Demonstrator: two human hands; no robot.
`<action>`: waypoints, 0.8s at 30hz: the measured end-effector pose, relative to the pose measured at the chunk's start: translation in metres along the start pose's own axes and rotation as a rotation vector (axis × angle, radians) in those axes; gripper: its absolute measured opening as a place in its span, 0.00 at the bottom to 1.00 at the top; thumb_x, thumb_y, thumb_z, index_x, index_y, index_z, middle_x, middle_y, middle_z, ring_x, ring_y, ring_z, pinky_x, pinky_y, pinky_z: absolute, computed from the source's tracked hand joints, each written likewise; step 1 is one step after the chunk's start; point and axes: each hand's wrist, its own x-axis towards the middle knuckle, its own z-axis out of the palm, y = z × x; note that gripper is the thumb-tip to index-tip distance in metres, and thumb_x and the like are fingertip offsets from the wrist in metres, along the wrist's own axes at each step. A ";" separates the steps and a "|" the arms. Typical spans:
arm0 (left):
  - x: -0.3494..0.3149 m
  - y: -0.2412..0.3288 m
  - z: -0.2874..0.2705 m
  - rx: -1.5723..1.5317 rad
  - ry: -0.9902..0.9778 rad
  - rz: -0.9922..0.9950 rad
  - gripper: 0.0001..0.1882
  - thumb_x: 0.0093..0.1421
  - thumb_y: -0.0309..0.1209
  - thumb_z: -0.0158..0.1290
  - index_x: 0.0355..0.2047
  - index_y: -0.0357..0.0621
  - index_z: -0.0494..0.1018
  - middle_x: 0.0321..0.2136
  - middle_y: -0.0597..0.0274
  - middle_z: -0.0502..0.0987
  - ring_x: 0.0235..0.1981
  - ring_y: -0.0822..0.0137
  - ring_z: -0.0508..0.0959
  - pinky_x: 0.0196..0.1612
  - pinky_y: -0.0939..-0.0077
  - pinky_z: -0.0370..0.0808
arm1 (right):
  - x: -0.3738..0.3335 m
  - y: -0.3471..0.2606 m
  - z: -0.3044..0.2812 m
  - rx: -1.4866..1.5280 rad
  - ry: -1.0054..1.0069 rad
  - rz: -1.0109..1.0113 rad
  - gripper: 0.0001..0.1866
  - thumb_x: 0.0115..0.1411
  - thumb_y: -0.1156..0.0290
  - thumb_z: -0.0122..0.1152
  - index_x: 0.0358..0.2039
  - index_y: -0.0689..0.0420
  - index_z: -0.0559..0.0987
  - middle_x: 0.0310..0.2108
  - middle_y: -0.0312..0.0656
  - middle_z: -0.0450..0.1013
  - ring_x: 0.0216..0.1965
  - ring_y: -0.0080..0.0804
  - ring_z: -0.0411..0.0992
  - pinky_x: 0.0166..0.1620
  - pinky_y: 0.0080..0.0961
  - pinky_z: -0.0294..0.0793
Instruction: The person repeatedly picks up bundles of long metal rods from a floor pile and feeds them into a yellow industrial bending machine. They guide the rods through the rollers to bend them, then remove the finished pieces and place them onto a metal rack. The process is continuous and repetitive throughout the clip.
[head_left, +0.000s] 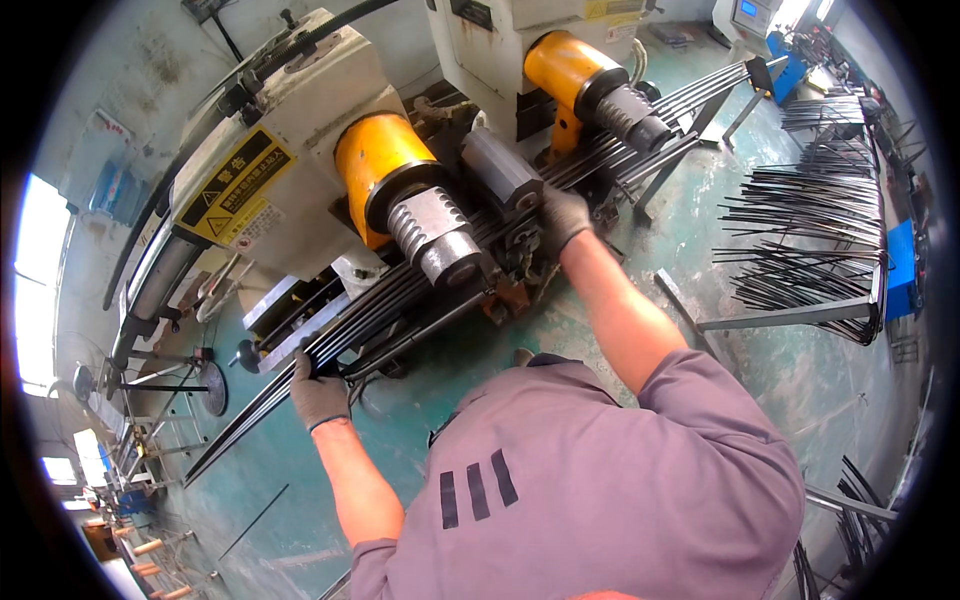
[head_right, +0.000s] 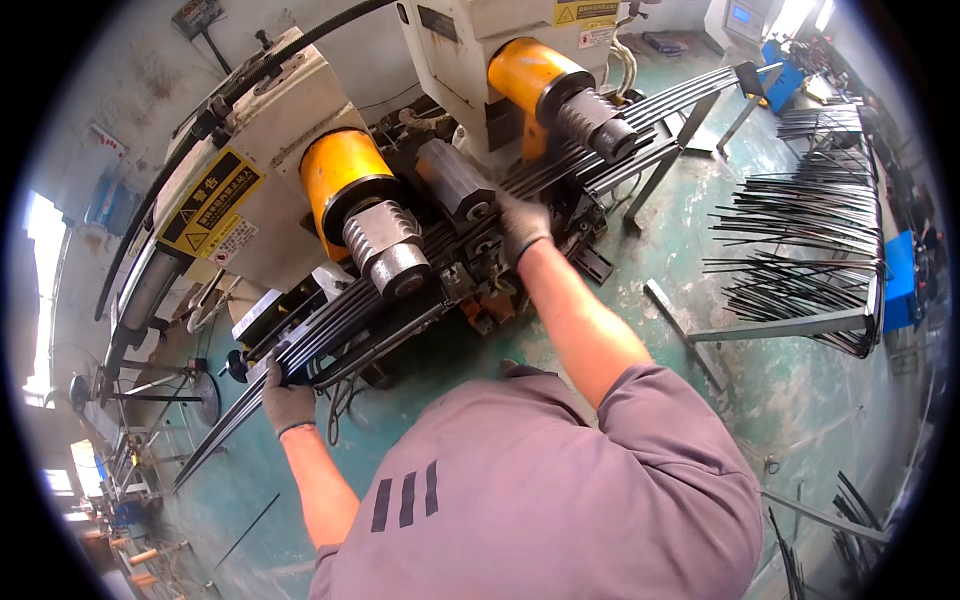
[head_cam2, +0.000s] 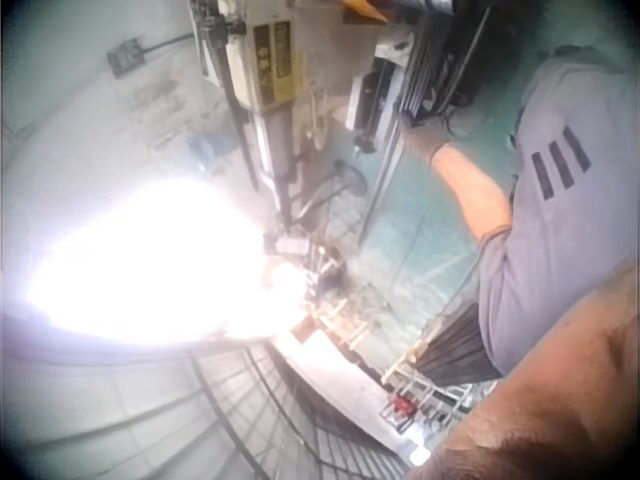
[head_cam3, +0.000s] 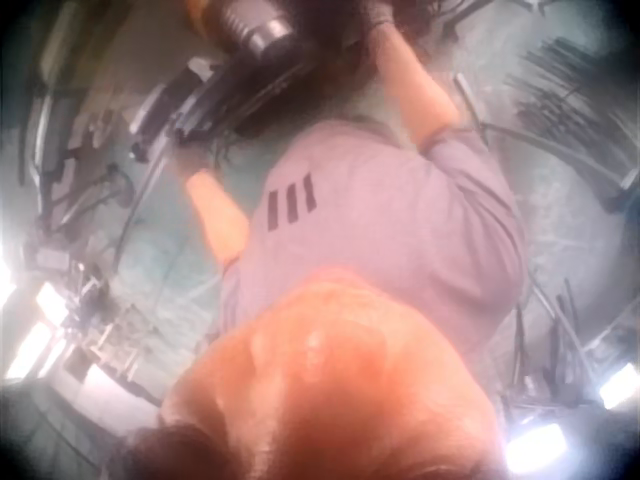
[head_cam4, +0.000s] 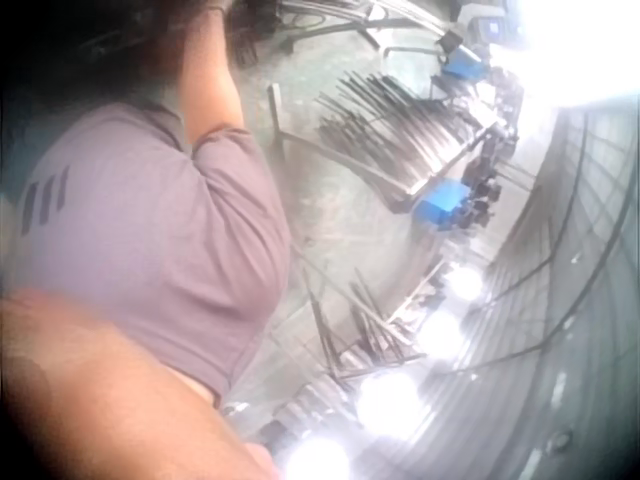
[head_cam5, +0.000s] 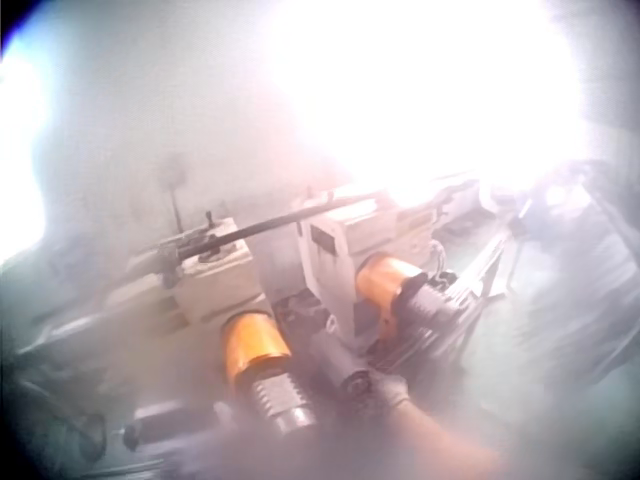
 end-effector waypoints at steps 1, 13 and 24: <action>-0.017 0.005 0.033 0.409 0.040 0.001 0.14 0.68 0.33 0.49 0.47 0.36 0.75 0.43 0.58 0.79 0.46 0.65 0.78 0.56 0.72 0.72 | 0.016 0.019 -0.007 -0.102 -0.013 -0.081 0.21 0.54 0.66 0.69 0.44 0.66 0.78 0.38 0.44 0.78 0.38 0.34 0.76 0.41 0.29 0.74; 0.018 0.048 -0.042 -0.225 0.094 0.024 0.19 0.71 0.35 0.40 0.50 0.33 0.73 0.51 0.51 0.76 0.54 0.58 0.74 0.63 0.62 0.68 | -0.016 -0.049 -0.014 0.403 0.038 0.083 0.12 0.56 0.70 0.65 0.38 0.65 0.80 0.34 0.45 0.77 0.33 0.36 0.77 0.36 0.34 0.78; 0.004 0.023 -0.012 -0.187 0.143 -0.030 0.15 0.68 0.32 0.48 0.47 0.33 0.73 0.46 0.52 0.78 0.51 0.58 0.76 0.61 0.62 0.70 | 0.006 -0.024 -0.006 0.470 0.056 0.059 0.19 0.51 0.71 0.70 0.42 0.66 0.80 0.34 0.43 0.79 0.34 0.32 0.76 0.37 0.29 0.76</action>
